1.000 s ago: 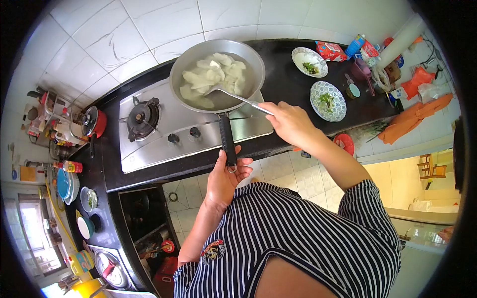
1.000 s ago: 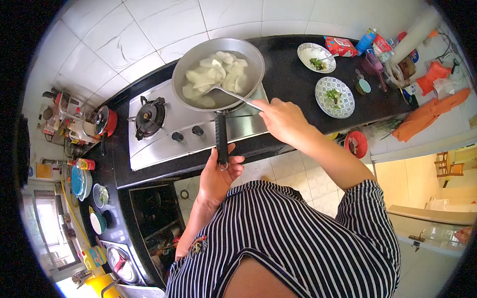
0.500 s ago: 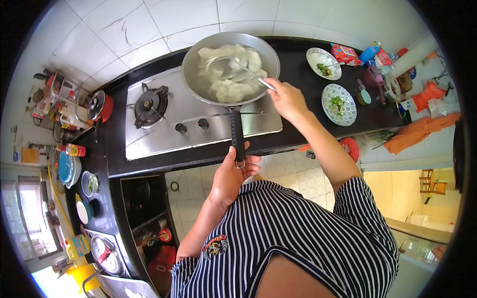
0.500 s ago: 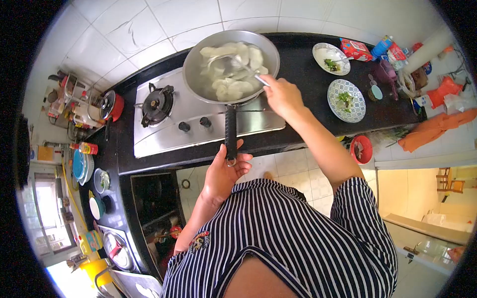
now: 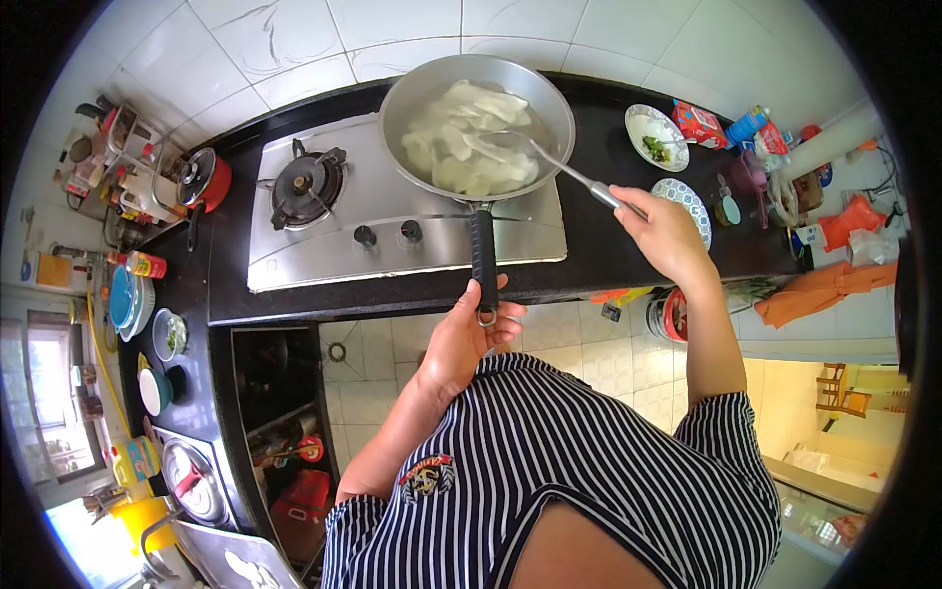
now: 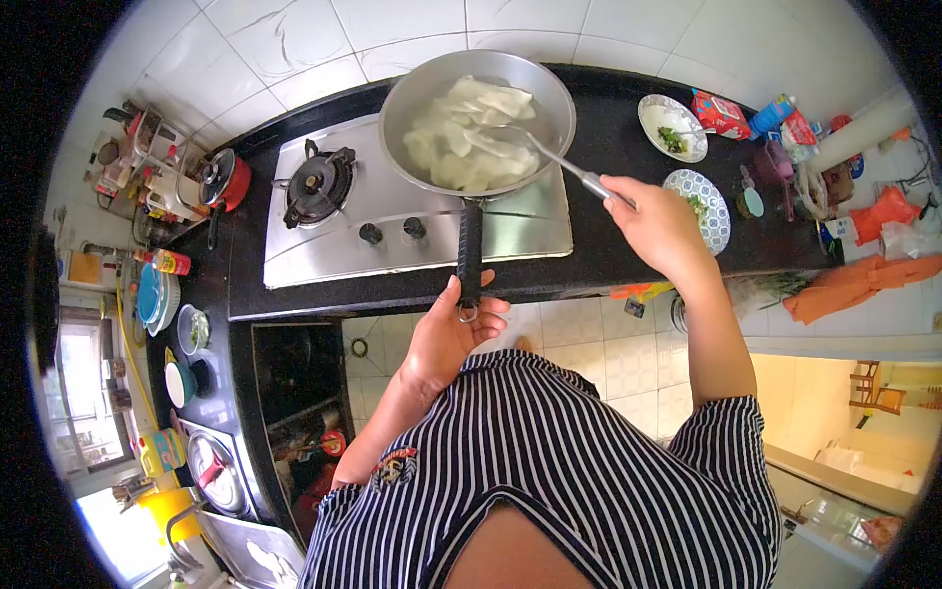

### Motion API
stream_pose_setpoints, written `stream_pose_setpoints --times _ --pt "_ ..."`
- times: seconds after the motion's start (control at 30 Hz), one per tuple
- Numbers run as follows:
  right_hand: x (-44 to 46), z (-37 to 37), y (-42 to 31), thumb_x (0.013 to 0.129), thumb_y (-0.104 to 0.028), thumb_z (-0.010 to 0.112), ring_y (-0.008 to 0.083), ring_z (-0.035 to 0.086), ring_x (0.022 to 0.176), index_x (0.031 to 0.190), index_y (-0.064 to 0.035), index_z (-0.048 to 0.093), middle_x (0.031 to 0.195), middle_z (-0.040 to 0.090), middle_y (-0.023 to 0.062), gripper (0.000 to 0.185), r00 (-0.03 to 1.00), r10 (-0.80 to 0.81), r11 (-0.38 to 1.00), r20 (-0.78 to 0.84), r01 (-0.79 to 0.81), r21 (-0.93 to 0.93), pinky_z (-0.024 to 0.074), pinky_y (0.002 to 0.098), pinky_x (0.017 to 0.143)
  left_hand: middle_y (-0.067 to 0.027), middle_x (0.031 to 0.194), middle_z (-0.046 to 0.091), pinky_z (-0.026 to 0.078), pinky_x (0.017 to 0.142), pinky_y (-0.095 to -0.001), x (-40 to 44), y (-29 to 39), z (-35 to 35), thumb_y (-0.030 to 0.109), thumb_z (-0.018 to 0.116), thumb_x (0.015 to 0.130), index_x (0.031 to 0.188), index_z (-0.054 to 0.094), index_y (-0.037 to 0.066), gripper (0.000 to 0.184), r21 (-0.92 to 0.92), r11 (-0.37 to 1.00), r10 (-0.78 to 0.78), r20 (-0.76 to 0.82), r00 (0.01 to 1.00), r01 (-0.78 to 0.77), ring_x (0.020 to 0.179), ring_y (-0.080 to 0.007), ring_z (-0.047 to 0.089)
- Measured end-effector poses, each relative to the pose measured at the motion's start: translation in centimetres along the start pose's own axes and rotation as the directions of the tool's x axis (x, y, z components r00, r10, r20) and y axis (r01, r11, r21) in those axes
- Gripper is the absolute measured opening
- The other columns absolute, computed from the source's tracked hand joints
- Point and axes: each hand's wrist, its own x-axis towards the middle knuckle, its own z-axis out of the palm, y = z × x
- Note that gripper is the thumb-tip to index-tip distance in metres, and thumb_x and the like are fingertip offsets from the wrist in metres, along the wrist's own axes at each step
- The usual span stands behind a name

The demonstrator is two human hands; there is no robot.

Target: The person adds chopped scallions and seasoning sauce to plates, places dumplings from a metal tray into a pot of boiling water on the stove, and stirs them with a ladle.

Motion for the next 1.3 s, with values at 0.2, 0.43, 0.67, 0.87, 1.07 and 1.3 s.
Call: stream_pose_setpoints --times 0.2,0.43,0.67,0.87,1.07,1.3 --pt "0.1 3.1 -2.3 0.092 -0.020 0.064 0.0106 0.052 0.064 0.122 -0.0092 0.065 0.079 0.067 0.0080 0.031 0.993 -0.066 0.975 0.102 0.042 0.218 0.0448 0.0268 0.062 -0.0137 0.106 0.067 0.049 0.084 -0.0339 -0.1 0.1 0.1 0.046 0.030 0.106 0.141 0.043 0.006 0.055 0.005 1.000 -0.008 -0.002 1.000 0.008 0.088 -0.0201 0.062" --pt "4.3 8.4 -4.0 0.092 -0.028 0.061 0.0322 0.068 0.078 0.121 -0.0211 0.066 0.087 0.070 0.0138 0.030 0.988 -0.140 0.981 -0.061 0.147 0.130 0.0525 0.0406 0.070 -0.0139 0.105 0.067 0.049 0.084 -0.0340 -0.1 0.1 0.3 0.046 0.029 0.106 0.141 0.044 0.005 0.055 0.023 1.000 -0.004 -0.017 1.000 0.005 0.087 -0.0199 0.062" --pt "4.6 8.2 -1.6 0.091 -0.027 0.063 0.0301 0.069 0.084 0.122 -0.0229 0.065 0.097 0.071 0.0115 0.032 0.925 -0.146 0.954 -0.352 0.226 0.199 0.0534 0.0373 0.074 -0.0155 0.105 0.067 0.049 0.083 -0.0347 0.0 0.1 0.4 0.046 0.029 0.106 0.140 0.045 0.005 0.056 0.021 1.000 0.003 -0.046 0.999 -0.002 0.086 -0.0207 0.062" --pt "2.8 5.6 3.1 0.095 -0.025 0.063 0.0124 0.061 0.067 0.126 -0.0163 0.063 0.080 0.067 0.0051 0.033 0.930 0.139 0.879 -0.339 0.042 0.474 0.0483 0.0276 0.063 -0.0160 0.103 0.068 0.049 0.083 -0.0352 0.5 -0.4 -0.1 0.047 0.028 0.106 0.138 0.049 0.004 0.058 0.001 1.000 0.025 -0.065 0.998 -0.025 0.085 -0.0217 0.063" --pt "1.4 7.3 9.3 0.099 -0.027 0.056 0.0063 0.049 0.053 0.128 -0.0092 0.057 0.066 0.054 -0.0013 0.034 0.903 0.386 0.662 -0.187 -0.130 0.738 0.0386 0.0234 0.048 -0.0141 0.099 0.067 0.049 0.081 -0.0351 0.7 -1.6 -0.7 0.048 0.027 0.105 0.139 0.047 0.005 0.058 -0.069 0.997 0.036 -0.138 0.990 -0.046 0.084 -0.0222 0.063" --pt "1.7 15.8 16.6 0.088 -0.022 0.070 0.0044 0.041 0.044 0.108 -0.0057 0.059 0.063 0.051 -0.0021 0.028 0.857 0.464 0.280 0.224 -0.382 0.881 0.0268 0.0203 0.036 -0.0118 0.102 0.066 0.049 0.082 -0.0327 -1.2 -3.8 -0.7 0.047 0.029 0.106 0.132 0.051 0.008 0.052 -0.084 0.994 0.033 -0.328 0.944 -0.064 0.085 -0.0203 0.061"
